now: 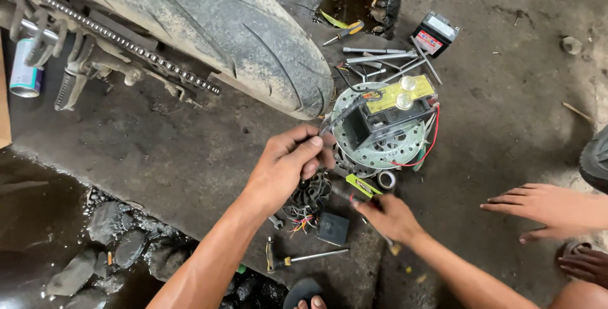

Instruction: Repairing and testing the electrical wiring of a motorcycle headlight assembly using pliers

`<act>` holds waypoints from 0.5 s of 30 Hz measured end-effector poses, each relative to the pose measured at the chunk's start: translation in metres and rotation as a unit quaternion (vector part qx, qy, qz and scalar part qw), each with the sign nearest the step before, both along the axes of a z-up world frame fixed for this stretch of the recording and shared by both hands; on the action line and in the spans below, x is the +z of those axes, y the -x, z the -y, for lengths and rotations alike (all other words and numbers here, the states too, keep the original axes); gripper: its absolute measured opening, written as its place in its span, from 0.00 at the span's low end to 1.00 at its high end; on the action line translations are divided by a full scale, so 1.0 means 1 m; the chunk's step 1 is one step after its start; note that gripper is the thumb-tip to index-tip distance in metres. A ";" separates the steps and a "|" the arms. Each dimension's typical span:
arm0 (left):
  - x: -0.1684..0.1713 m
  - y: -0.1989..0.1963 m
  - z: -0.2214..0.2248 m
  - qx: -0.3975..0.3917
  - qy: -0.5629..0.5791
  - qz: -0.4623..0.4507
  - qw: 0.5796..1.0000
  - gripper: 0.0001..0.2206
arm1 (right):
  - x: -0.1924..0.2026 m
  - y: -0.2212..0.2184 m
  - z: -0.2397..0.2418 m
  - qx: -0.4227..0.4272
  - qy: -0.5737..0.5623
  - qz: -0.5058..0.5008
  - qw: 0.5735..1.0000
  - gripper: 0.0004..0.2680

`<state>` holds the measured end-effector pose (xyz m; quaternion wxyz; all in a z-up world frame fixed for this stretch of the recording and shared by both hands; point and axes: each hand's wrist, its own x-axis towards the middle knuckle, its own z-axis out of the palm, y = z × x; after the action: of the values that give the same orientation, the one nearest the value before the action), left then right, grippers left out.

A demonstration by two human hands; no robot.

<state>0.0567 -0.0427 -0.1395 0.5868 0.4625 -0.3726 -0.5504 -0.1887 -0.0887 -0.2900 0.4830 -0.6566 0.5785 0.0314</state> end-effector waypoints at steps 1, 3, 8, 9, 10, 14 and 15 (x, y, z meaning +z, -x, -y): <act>0.002 0.000 0.000 -0.002 0.001 0.001 1.000 0.09 | -0.013 0.002 0.007 -0.002 0.001 0.001 1.000 0.21; 0.007 0.000 0.000 0.007 -0.014 -0.021 1.000 0.12 | -0.037 0.008 0.021 -0.049 0.016 0.062 0.997 0.19; 0.024 -0.006 -0.004 -0.006 0.012 0.062 0.998 0.06 | 0.076 -0.005 0.000 -0.196 -0.090 0.188 0.958 0.12; 0.028 -0.007 -0.005 -0.013 0.027 0.126 0.992 0.03 | 0.085 -0.005 -0.003 -0.239 -0.128 0.146 0.952 0.20; 0.030 -0.006 -0.006 -0.015 0.028 0.126 0.992 0.03 | 0.084 0.000 -0.003 -0.240 -0.127 0.147 0.951 0.20; 0.054 0.006 -0.012 -0.017 -0.031 0.169 0.985 0.03 | 0.100 0.008 -0.012 0.021 -0.095 0.466 0.879 0.15; 0.065 0.012 -0.014 -0.029 -0.082 0.195 0.977 0.03 | 0.108 0.006 -0.016 0.039 -0.093 0.491 0.865 0.18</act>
<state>0.0451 -0.0283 -0.0747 0.4466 0.5962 -0.4471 -0.4952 -0.1945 -0.0728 -0.1824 0.7618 -0.5610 0.2352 -0.2227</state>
